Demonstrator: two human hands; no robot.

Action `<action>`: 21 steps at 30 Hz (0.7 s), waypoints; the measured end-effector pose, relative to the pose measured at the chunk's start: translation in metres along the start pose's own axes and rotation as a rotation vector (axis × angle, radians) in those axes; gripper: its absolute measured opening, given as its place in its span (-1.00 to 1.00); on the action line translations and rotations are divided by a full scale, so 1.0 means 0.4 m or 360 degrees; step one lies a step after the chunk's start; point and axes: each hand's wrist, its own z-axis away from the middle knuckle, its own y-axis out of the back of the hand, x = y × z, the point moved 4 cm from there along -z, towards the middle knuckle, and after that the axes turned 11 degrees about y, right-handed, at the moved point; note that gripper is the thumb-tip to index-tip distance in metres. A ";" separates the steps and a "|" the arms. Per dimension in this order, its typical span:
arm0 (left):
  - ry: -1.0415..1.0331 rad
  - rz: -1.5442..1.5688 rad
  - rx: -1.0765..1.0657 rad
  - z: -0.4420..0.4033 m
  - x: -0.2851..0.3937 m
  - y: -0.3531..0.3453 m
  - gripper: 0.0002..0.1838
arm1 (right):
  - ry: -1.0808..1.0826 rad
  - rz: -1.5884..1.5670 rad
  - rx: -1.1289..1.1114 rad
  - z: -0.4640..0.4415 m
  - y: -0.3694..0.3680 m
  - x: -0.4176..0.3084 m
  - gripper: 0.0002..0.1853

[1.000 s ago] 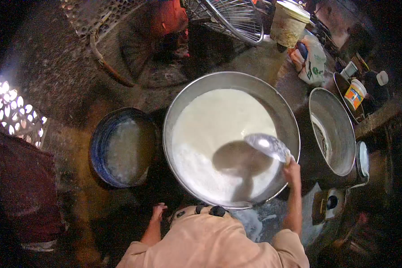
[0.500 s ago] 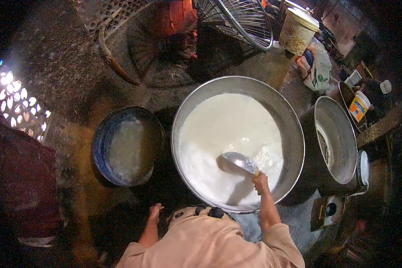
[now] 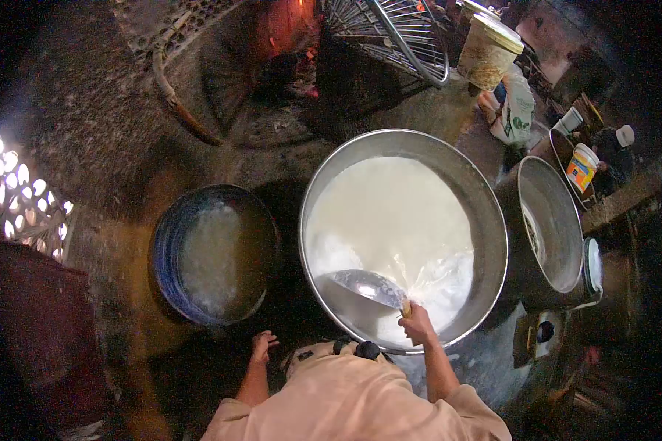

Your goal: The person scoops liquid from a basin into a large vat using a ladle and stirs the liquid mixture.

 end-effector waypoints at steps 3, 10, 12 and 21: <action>0.0022 -0.0083 0.0021 0.017 0.036 0.022 -0.55 | 0.0069 -0.0008 -0.0106 -0.006 0.066 -0.116 -0.61; 0.0036 0.0021 0.0071 0.004 0.026 0.107 -0.57 | 0.0705 0.0584 0.0347 -0.267 0.078 -0.375 -0.60; -0.0032 0.0067 0.0109 0.020 0.013 0.118 -0.58 | 0.0725 0.0778 0.0414 -0.345 0.042 -0.382 -0.63; 0.0077 0.0139 0.0253 -0.038 -0.167 0.211 -0.69 | 0.0789 0.1121 0.0238 -0.374 -0.018 -0.176 -0.73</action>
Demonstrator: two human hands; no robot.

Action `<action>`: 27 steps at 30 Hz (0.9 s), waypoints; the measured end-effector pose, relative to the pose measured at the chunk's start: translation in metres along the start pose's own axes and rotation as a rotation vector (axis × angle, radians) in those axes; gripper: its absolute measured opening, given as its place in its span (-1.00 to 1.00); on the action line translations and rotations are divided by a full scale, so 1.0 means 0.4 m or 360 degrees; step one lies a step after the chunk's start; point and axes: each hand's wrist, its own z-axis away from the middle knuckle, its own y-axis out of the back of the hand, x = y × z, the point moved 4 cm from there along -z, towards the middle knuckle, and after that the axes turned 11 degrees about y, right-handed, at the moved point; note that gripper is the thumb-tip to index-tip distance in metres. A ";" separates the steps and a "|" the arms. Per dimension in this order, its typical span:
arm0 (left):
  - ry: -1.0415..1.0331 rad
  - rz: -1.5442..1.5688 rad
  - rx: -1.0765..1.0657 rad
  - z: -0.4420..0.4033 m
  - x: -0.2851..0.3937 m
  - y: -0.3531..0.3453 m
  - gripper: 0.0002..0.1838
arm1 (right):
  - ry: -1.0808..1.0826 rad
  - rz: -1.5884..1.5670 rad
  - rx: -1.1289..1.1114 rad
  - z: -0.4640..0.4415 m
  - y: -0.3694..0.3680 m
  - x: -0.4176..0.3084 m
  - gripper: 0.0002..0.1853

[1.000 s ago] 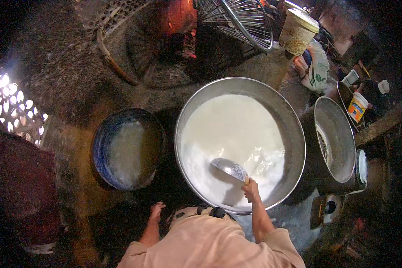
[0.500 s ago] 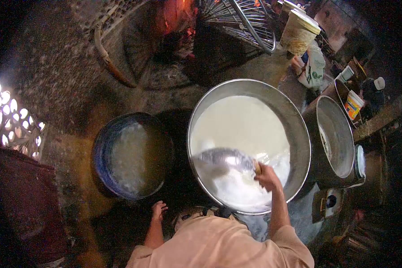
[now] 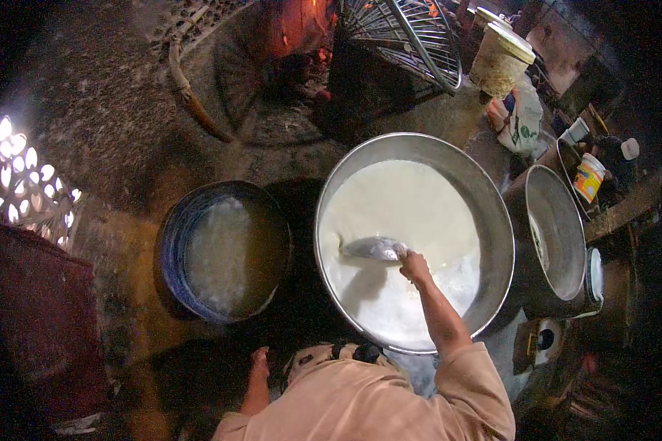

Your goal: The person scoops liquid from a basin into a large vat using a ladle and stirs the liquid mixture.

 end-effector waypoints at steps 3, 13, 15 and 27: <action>0.0029 -0.0047 0.0071 0.020 -0.009 -0.012 -0.69 | -0.0072 -0.0052 -0.0101 0.080 -0.025 0.065 -0.70; -0.0043 -0.0351 -0.0125 0.198 0.135 -0.245 -0.57 | -0.0139 0.0138 -0.0258 0.407 0.005 0.274 -0.71; -0.0053 -0.0372 -0.0112 0.236 0.149 -0.296 -0.58 | -0.0209 0.0132 -0.0270 0.460 0.062 0.313 -0.69; -0.0246 -0.0349 -0.0101 0.092 -0.092 -0.270 -0.61 | -0.0513 -0.0225 0.0226 0.573 0.479 0.442 -0.61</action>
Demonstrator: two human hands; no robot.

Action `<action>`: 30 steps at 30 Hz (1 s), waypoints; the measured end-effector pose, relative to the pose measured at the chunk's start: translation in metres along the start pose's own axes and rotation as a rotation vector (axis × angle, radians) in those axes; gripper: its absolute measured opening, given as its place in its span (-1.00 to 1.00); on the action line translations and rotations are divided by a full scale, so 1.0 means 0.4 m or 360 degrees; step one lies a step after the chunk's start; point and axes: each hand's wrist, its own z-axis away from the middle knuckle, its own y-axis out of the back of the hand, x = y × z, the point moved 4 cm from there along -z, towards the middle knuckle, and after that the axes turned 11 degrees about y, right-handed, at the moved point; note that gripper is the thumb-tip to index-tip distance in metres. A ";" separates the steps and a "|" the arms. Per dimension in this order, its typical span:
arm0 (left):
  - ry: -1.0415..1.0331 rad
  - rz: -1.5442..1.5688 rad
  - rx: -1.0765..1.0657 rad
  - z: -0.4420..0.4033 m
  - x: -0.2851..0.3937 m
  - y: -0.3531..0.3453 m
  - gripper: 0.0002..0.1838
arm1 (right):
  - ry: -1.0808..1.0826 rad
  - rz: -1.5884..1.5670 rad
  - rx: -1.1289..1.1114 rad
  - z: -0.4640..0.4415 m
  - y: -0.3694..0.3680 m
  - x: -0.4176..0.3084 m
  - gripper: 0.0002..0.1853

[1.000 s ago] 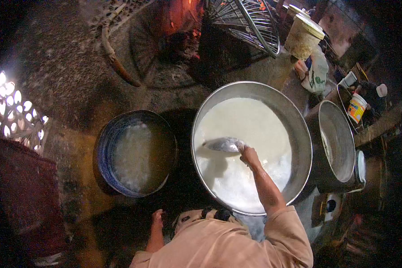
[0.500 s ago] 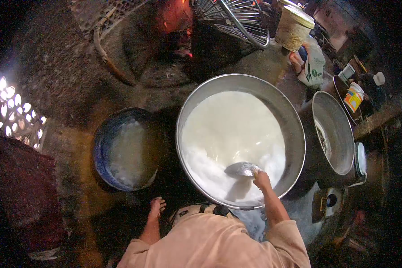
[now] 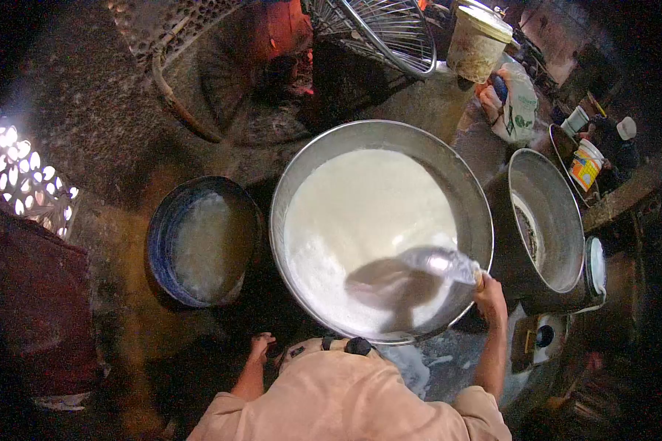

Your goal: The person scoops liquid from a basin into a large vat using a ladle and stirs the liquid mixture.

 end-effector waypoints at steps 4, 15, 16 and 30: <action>-0.0042 0.0086 -0.0065 0.092 0.017 -0.002 -0.62 | 0.0254 0.0213 0.0616 -0.132 -0.169 0.152 -0.59; 0.0175 -0.0048 0.0237 0.118 0.055 0.029 -0.63 | -0.0390 -0.0822 -0.0027 -0.113 -0.465 0.024 -0.69; 0.0196 -0.0108 0.0287 0.101 0.048 0.038 -0.64 | -0.0360 -0.0760 -0.0056 -0.117 -0.532 0.051 -0.69; 0.0088 0.0078 -0.0092 -0.023 0.188 0.076 -0.57 | -0.0432 -0.0771 -0.0415 0.028 -0.623 -0.358 -0.71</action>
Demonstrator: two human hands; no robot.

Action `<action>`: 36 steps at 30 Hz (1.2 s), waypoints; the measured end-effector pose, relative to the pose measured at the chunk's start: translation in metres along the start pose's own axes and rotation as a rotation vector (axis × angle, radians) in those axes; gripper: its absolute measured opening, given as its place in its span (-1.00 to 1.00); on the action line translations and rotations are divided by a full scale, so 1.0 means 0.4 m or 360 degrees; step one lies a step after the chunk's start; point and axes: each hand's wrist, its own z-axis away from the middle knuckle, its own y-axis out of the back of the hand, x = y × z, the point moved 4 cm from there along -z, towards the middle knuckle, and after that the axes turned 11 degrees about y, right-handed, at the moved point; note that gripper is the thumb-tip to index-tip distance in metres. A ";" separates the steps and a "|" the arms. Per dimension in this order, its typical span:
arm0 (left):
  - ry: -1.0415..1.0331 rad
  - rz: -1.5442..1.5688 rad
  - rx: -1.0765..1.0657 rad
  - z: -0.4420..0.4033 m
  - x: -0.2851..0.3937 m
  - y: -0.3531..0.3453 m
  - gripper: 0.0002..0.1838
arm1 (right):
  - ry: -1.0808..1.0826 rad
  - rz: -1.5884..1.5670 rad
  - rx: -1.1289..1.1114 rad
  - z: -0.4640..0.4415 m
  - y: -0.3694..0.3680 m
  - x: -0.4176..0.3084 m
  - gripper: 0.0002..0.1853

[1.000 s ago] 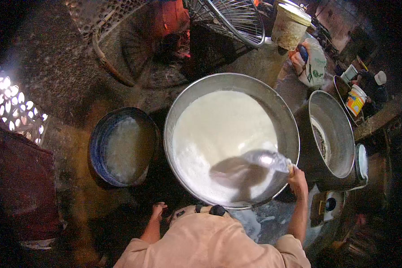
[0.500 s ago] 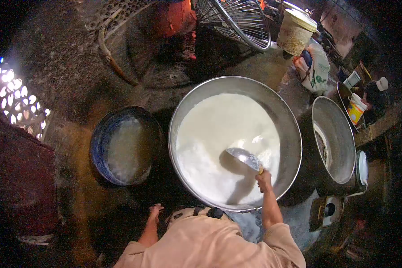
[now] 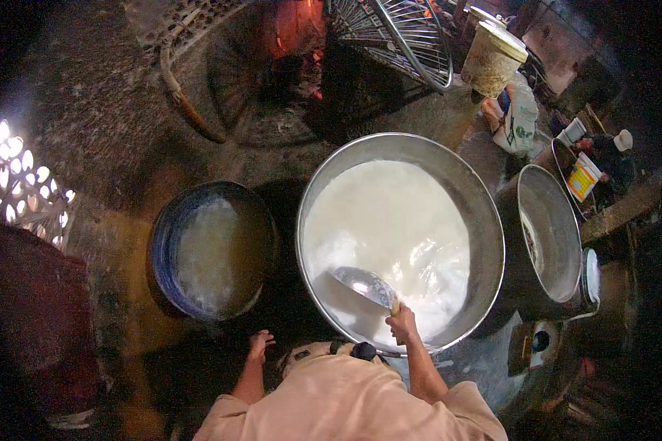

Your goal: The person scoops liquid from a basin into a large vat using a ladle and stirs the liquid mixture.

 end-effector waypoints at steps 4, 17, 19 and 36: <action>0.0148 -0.0112 0.0011 0.048 0.102 0.013 -0.55 | 0.0024 -0.0048 -0.0096 0.034 0.029 -0.108 -0.67; 0.0050 0.0032 0.0076 -0.030 -0.073 0.187 -0.56 | 0.0817 0.0914 0.0201 -0.346 0.043 -0.433 -0.68; -0.0196 -0.0014 0.0059 0.004 -0.107 0.201 -0.57 | 0.0503 0.0841 0.0057 -0.344 0.033 -0.414 -0.70; 0.0110 -0.0013 0.0045 0.078 0.029 -0.026 -0.62 | 0.0336 0.0995 0.0032 -0.131 0.217 0.184 -0.72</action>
